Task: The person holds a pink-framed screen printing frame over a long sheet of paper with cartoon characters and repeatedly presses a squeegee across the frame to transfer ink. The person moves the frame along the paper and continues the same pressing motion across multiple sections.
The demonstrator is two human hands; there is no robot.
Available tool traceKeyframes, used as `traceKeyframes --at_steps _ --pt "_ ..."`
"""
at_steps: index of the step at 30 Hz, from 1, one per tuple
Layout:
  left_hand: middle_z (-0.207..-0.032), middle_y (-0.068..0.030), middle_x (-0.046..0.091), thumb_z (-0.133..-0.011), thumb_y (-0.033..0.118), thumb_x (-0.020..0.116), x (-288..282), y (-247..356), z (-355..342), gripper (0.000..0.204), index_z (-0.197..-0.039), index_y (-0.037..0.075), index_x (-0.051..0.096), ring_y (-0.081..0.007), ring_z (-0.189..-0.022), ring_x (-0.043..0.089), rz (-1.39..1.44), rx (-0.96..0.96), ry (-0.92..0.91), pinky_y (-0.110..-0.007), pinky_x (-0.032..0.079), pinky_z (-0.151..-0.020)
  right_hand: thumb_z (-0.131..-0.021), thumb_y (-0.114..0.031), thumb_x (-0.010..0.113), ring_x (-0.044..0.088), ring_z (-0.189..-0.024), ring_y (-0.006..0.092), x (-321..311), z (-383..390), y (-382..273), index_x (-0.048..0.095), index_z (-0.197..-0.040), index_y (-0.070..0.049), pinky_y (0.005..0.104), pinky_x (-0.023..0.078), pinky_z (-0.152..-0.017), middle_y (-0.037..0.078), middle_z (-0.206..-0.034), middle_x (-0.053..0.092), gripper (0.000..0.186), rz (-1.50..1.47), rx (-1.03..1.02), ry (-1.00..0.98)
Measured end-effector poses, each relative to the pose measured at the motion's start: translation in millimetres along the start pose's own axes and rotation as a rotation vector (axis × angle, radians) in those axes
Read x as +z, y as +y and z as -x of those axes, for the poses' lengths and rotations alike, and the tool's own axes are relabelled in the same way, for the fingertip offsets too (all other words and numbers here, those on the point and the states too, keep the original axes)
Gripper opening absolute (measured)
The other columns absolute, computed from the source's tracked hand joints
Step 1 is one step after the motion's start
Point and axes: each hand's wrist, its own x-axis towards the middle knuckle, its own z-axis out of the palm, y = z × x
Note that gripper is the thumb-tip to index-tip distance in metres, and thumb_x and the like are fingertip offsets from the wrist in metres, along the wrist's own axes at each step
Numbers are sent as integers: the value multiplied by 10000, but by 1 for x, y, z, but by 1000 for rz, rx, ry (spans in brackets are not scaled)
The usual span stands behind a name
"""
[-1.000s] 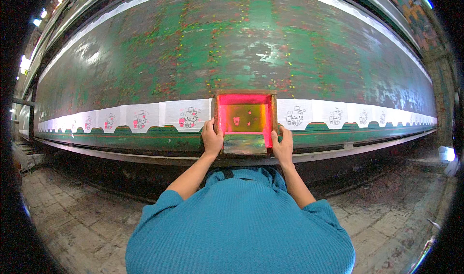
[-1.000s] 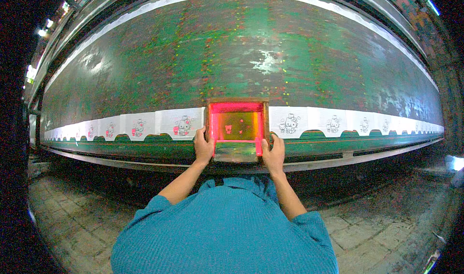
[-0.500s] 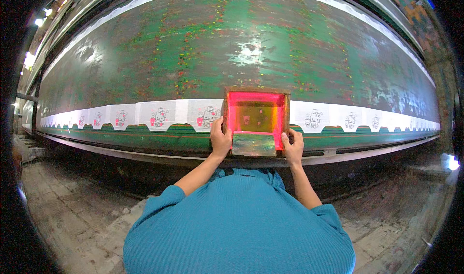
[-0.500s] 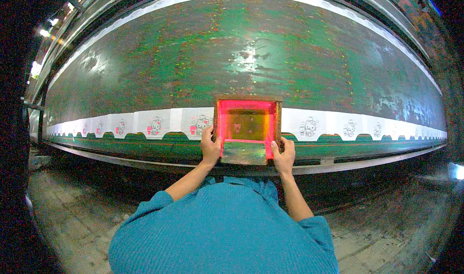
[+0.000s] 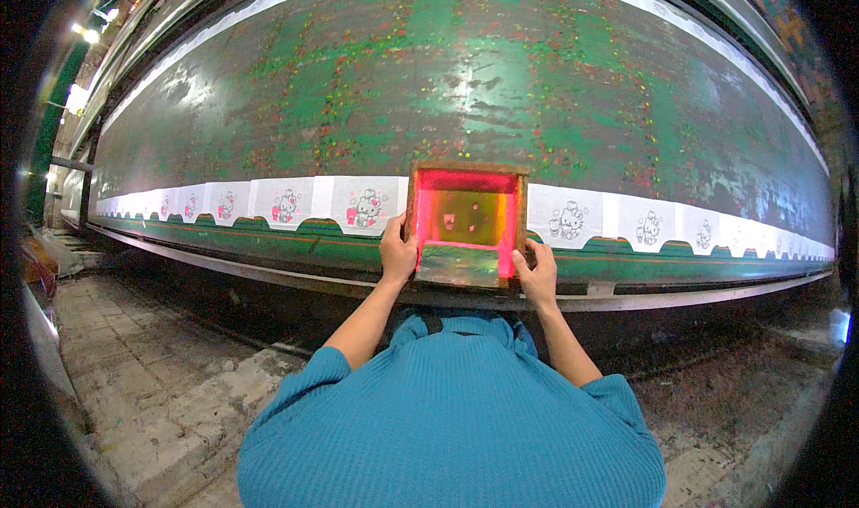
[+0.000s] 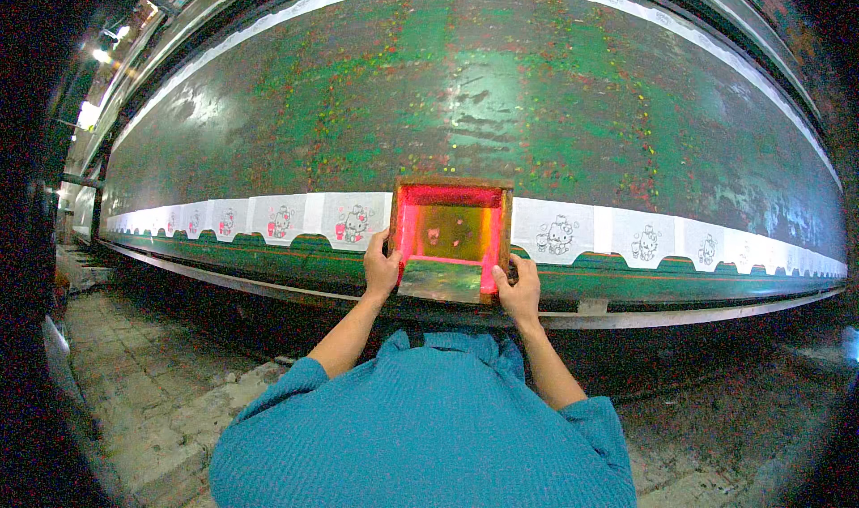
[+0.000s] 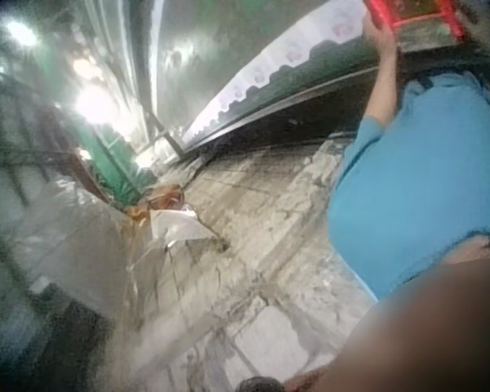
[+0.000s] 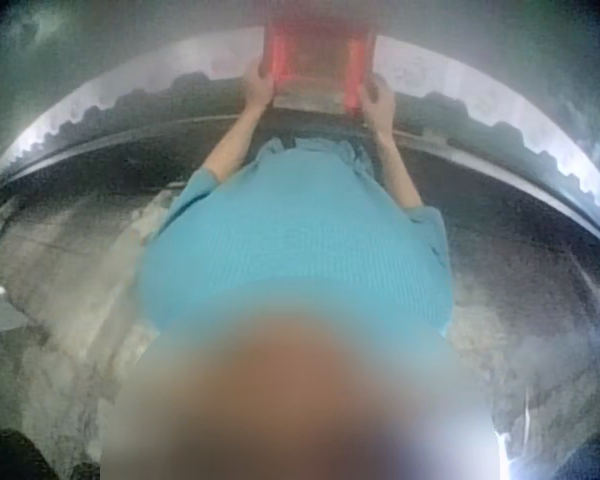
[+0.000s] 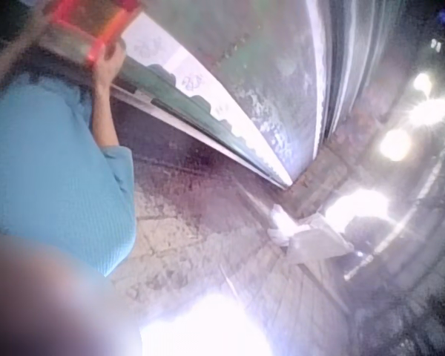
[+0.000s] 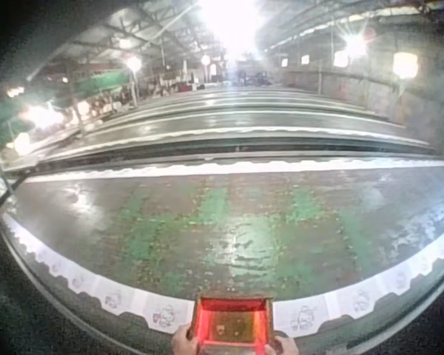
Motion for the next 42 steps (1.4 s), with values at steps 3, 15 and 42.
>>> traceKeyframes --at_steps 3,15,42 --pt "-1149 -181 660 -805 11 676 -1 -4 0 461 -1263 10 627 -350 -1091 648 55 -9 -3 -415 502 -959 -900 -313 753 606 -945 286 0 1 1 634 -1250 9 366 529 -784 152 -1033 587 490 -19 -26 -7" --pt "-1182 -161 677 -773 6 680 -2 -7 -1 514 -1285 -11 631 -284 -1111 652 116 -60 -19 -371 489 -987 -879 -267 768 590 -1089 367 -9 2 -13 612 -1255 37 441 486 -956 197 -1145 602 508 61 -70 -39" --pt "-1041 -246 616 -777 21 617 7 -11 1 421 -1190 -56 602 -445 -988 603 41 119 84 -493 501 -883 -674 -22 650 687 -920 299 22 10 -87 698 -994 -51 439 533 -836 105 -969 716 325 506 -626 -329"
